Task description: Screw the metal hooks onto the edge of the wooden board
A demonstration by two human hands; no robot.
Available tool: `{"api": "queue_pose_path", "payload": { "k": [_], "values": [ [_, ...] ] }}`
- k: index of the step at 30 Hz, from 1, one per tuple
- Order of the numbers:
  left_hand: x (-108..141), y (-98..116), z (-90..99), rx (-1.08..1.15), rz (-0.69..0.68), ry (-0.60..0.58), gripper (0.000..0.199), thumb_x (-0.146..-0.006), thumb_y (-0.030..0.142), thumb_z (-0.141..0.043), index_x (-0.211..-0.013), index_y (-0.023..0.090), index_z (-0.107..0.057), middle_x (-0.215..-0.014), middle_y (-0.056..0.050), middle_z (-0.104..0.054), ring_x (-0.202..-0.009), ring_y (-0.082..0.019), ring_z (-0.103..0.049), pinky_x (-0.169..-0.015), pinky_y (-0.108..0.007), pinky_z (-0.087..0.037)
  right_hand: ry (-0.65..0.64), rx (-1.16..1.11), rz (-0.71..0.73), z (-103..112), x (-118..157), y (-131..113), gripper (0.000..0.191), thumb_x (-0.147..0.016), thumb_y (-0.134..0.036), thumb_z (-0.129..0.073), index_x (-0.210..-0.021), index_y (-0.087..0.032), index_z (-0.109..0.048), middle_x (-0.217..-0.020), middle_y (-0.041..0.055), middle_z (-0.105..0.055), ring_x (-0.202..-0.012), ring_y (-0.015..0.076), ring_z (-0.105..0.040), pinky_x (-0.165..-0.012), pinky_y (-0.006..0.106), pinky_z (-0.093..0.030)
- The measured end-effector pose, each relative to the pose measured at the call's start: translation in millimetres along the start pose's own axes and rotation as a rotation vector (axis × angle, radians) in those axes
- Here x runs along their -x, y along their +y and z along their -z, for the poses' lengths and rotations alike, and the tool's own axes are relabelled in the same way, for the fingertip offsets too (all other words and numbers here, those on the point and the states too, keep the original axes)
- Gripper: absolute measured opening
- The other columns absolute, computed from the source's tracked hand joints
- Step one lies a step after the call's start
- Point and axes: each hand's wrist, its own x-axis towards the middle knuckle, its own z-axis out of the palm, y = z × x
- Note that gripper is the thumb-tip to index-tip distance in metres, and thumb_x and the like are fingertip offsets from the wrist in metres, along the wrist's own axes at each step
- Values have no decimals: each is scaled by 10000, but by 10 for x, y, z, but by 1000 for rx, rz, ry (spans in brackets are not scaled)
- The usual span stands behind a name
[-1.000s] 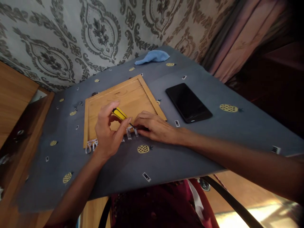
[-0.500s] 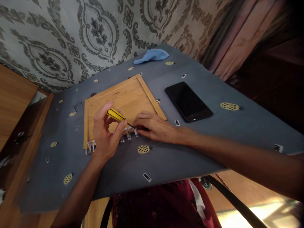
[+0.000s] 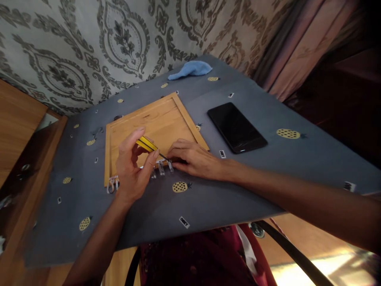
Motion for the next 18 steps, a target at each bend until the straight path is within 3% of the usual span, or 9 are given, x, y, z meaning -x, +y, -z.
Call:
{"api": "queue_pose_path", "payload": {
  "k": [5,11,15,18],
  "values": [
    [-6,-13,-5,-8,-6,58,561,-832,203,-741,-1335,342,-534,-1270,-23,-536,-1129,-162,-584,-801,-217,-587,-5,-5,-3,16,4,-14,94,-914,-119,-590,-988,-116,-649,-926,87,-626,-907,205,-560,-827,341,-451],
    [-13,20,6,-50,-31,43,548,-847,161,-704,-1336,343,-536,-1250,-27,-557,-971,-141,-660,-793,-260,-616,-8,-14,-9,16,2,-19,98,-918,-129,-593,-1000,-135,-646,-945,83,-628,-930,207,-559,-850,349,-456],
    [17,4,6,-3,54,-10,524,-877,220,-681,-1344,357,-487,-1211,-38,-585,-981,-155,-668,-832,-307,-619,-7,-9,0,6,5,-18,108,-917,-126,-593,-1009,-116,-650,-952,93,-629,-935,213,-563,-847,355,-462],
    [11,17,-5,38,70,15,529,-848,220,-719,-1309,357,-500,-1143,-18,-582,-912,-128,-674,-813,-286,-618,-6,-5,-1,11,6,-19,103,-916,-124,-589,-1000,-125,-650,-944,88,-632,-928,212,-563,-841,357,-463]
  ]
}}
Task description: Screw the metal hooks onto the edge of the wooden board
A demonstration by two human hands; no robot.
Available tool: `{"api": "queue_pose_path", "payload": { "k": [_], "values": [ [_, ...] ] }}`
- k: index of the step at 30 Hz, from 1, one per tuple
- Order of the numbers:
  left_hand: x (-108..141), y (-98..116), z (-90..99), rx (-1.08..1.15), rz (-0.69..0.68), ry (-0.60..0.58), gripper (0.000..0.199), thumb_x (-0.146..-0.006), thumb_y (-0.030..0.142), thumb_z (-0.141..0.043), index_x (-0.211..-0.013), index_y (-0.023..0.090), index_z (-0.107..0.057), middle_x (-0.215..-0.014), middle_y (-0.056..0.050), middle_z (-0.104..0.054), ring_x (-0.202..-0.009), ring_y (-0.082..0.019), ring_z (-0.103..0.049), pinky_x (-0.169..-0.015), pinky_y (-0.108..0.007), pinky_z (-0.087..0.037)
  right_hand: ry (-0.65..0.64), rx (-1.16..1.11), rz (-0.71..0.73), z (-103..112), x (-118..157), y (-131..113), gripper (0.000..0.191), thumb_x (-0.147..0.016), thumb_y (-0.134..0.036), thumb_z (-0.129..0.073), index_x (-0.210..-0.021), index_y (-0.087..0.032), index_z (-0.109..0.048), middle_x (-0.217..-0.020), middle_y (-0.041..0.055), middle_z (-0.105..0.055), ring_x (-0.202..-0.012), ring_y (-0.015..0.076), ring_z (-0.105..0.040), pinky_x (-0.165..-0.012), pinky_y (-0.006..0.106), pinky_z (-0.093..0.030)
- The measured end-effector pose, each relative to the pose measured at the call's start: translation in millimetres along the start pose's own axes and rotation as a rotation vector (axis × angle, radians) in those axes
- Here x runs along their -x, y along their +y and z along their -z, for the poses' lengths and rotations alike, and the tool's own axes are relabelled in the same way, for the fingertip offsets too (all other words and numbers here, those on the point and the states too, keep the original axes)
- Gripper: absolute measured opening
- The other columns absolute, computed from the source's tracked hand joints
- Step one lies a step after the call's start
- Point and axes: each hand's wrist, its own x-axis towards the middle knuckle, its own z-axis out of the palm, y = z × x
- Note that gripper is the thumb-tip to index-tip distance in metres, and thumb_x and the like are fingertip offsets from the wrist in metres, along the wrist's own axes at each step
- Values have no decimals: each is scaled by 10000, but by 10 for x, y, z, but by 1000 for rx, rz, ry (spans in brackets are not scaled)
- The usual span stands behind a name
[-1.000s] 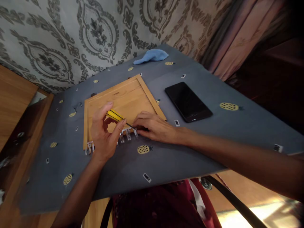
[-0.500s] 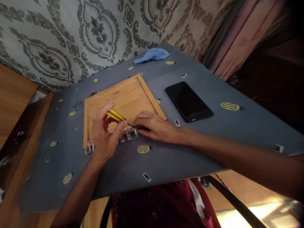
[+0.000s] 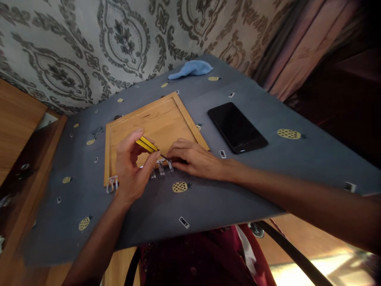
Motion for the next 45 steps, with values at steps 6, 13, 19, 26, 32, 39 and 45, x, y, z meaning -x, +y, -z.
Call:
{"api": "queue_pose_path", "payload": {
  "k": [6,13,19,26,32,39,45],
  "values": [
    [-87,86,4,-38,-72,107,480,-837,168,-727,-1254,322,-544,-1101,-11,-569,-881,-102,-661,-724,-214,-613,-3,-16,-3,16,-4,-1,80,-932,-142,-576,-984,-142,-636,-945,82,-626,-922,203,-555,-837,345,-463],
    [-55,75,-1,-37,-89,90,517,-831,145,-723,-1278,337,-549,-1118,-11,-562,-877,-103,-667,-726,-216,-612,-3,-16,-5,10,2,5,81,-924,-135,-586,-986,-141,-638,-951,84,-625,-929,203,-552,-841,343,-457],
    [-10,47,-12,-11,-40,72,538,-818,112,-720,-1269,350,-547,-1158,-8,-559,-887,-112,-681,-758,-247,-616,13,-10,-8,-8,1,15,77,-924,-143,-581,-978,-154,-634,-946,78,-625,-920,201,-550,-830,343,-455],
    [-7,10,11,-47,-50,21,526,-839,137,-698,-1287,337,-511,-1058,-2,-599,-912,-124,-677,-786,-267,-615,6,-15,-8,-2,3,-1,81,-921,-135,-588,-985,-142,-637,-949,82,-626,-926,204,-558,-838,346,-457],
    [-10,-6,20,-102,-44,24,498,-849,221,-717,-1289,314,-503,-1127,-25,-579,-969,-136,-642,-759,-247,-608,11,-17,1,-7,7,14,96,-918,-127,-573,-984,-153,-638,-941,77,-623,-919,204,-558,-832,346,-456],
    [-57,-13,46,-143,-64,13,527,-846,157,-710,-1315,327,-541,-1259,-28,-576,-1067,-146,-632,-822,-236,-603,-2,-19,-13,-2,-2,15,93,-916,-123,-577,-979,-149,-639,-945,77,-625,-925,198,-558,-847,342,-453],
    [-150,39,78,-188,-121,-201,544,-898,167,-640,-1388,330,-470,-1273,-46,-605,-1046,-155,-658,-872,-292,-609,13,-18,11,-6,-5,21,69,-910,-116,-594,-959,-119,-643,-914,80,-623,-886,197,-560,-826,342,-456]
  ]
}}
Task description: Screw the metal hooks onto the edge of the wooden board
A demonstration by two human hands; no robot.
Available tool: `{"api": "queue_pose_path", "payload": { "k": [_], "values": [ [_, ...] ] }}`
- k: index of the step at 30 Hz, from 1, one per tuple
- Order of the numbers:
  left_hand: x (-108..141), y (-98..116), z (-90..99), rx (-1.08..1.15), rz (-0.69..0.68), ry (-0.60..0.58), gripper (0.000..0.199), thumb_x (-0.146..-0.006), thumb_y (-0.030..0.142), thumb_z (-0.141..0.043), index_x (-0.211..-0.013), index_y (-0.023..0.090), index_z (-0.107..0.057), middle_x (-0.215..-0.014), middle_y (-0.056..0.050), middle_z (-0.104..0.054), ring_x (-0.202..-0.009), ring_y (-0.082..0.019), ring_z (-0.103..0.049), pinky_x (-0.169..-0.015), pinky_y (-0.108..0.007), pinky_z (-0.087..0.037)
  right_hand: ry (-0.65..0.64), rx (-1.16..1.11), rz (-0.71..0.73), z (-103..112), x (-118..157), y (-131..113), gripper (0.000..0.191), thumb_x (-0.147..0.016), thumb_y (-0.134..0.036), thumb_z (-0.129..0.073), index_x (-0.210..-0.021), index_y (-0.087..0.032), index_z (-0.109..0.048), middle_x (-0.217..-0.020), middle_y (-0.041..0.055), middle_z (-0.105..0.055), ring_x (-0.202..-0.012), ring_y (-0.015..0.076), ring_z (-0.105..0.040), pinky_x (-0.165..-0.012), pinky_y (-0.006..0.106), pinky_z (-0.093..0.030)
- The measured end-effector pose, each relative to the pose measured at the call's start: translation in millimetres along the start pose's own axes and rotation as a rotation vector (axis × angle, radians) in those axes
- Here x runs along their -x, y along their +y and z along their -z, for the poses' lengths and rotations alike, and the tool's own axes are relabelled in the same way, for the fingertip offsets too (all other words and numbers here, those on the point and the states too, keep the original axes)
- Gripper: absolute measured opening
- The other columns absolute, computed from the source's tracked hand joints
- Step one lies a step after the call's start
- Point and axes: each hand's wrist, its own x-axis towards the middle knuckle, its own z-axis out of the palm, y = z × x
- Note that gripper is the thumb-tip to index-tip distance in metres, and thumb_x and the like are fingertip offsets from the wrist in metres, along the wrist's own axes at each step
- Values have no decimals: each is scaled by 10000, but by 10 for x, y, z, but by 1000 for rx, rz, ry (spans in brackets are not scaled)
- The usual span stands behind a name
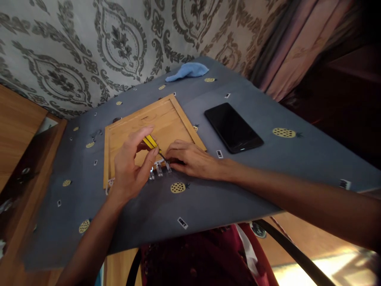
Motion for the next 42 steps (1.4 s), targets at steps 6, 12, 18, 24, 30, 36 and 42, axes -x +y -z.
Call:
{"api": "queue_pose_path", "payload": {
  "k": [6,12,18,24,30,36,42],
  "values": [
    [-18,-18,-66,-47,-31,154,486,-820,209,-751,-1253,320,-560,-1075,-8,-633,-877,-123,-623,-656,-223,-568,-21,0,-15,17,0,-11,91,-899,-113,-614,-983,-121,-649,-946,81,-632,-923,202,-566,-851,347,-453],
    [3,40,-94,74,31,173,483,-868,148,-684,-1305,295,-541,-1101,-23,-653,-917,-131,-689,-780,-283,-614,-18,2,-15,8,4,-6,81,-906,-119,-605,-977,-135,-641,-938,75,-629,-917,199,-562,-847,341,-452],
    [4,52,-56,222,42,145,482,-882,92,-649,-1313,276,-538,-1070,-28,-678,-936,-137,-709,-838,-296,-617,-14,4,-15,0,-2,3,81,-917,-134,-605,-989,-132,-642,-960,88,-639,-940,209,-569,-865,348,-458],
    [-49,79,19,257,35,265,450,-873,107,-669,-1279,273,-572,-1034,-9,-676,-899,-119,-696,-830,-279,-622,-5,-4,1,2,9,12,80,-928,-136,-593,-989,-126,-643,-958,87,-635,-927,202,-565,-853,339,-457],
    [4,63,-32,219,24,215,481,-871,84,-657,-1300,273,-552,-1036,-12,-656,-918,-118,-694,-820,-264,-611,8,11,8,-7,16,29,86,-931,-152,-585,-997,-140,-639,-947,79,-630,-919,202,-554,-834,338,-451],
    [45,74,-67,176,42,173,463,-887,127,-655,-1304,280,-524,-1046,-18,-661,-934,-141,-695,-831,-318,-623,-5,10,-4,-10,18,22,85,-930,-150,-584,-995,-143,-637,-949,76,-626,-923,204,-552,-839,340,-448],
    [34,75,-55,185,38,165,493,-878,97,-652,-1314,288,-524,-1059,-16,-652,-933,-130,-692,-825,-294,-619,0,11,4,-11,16,23,74,-926,-147,-587,-981,-147,-636,-938,72,-622,-913,199,-551,-829,333,-446]
  ]
}}
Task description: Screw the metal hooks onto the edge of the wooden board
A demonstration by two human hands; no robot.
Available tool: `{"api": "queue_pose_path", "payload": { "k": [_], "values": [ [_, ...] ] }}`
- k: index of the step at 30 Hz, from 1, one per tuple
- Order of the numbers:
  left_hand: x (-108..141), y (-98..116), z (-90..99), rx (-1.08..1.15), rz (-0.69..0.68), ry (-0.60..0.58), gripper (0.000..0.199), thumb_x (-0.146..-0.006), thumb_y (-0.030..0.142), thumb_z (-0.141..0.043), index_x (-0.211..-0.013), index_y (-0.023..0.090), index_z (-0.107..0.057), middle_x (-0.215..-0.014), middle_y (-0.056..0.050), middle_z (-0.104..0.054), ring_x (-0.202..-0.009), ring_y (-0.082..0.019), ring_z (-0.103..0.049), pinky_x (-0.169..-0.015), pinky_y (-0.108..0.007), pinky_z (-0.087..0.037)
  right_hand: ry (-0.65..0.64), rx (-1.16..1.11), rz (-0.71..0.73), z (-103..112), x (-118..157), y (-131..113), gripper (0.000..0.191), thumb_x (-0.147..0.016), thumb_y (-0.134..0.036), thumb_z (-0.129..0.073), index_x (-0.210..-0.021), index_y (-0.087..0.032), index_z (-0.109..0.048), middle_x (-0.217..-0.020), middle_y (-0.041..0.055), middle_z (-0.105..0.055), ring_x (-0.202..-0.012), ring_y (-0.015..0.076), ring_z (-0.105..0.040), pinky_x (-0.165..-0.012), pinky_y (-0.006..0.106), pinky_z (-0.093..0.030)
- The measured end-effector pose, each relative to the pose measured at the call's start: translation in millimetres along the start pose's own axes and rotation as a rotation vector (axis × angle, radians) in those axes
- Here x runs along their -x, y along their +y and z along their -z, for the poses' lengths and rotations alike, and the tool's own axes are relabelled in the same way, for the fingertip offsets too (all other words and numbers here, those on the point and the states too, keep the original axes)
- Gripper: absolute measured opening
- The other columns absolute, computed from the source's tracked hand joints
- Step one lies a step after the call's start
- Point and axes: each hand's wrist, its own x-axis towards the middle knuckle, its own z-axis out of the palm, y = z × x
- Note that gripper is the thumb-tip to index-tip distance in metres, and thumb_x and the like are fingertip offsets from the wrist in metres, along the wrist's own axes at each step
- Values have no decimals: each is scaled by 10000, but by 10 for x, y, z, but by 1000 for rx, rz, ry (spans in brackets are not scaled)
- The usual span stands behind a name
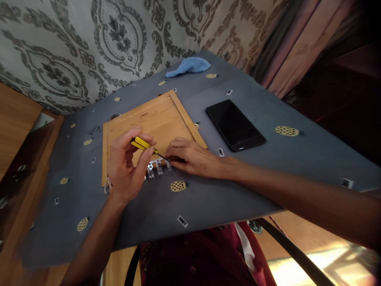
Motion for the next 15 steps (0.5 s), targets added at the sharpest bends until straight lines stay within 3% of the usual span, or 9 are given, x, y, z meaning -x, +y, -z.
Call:
{"api": "queue_pose_path", "payload": {
  "k": [9,15],
  "values": [
    [-3,-20,21,-56,-1,-38,464,-898,146,-640,-1314,305,-510,-1089,-27,-621,-953,-141,-676,-805,-294,-614,21,-10,17,-9,-1,11,83,-912,-131,-607,-986,-132,-645,-933,75,-630,-907,199,-560,-833,334,-451],
    [-23,-58,33,-182,-73,75,469,-822,160,-743,-1242,314,-601,-1071,3,-584,-944,-105,-581,-704,-170,-541,8,-8,3,-8,-2,10,83,-923,-144,-598,-992,-134,-644,-952,80,-632,-927,205,-562,-847,341,-450]
  ]
}}
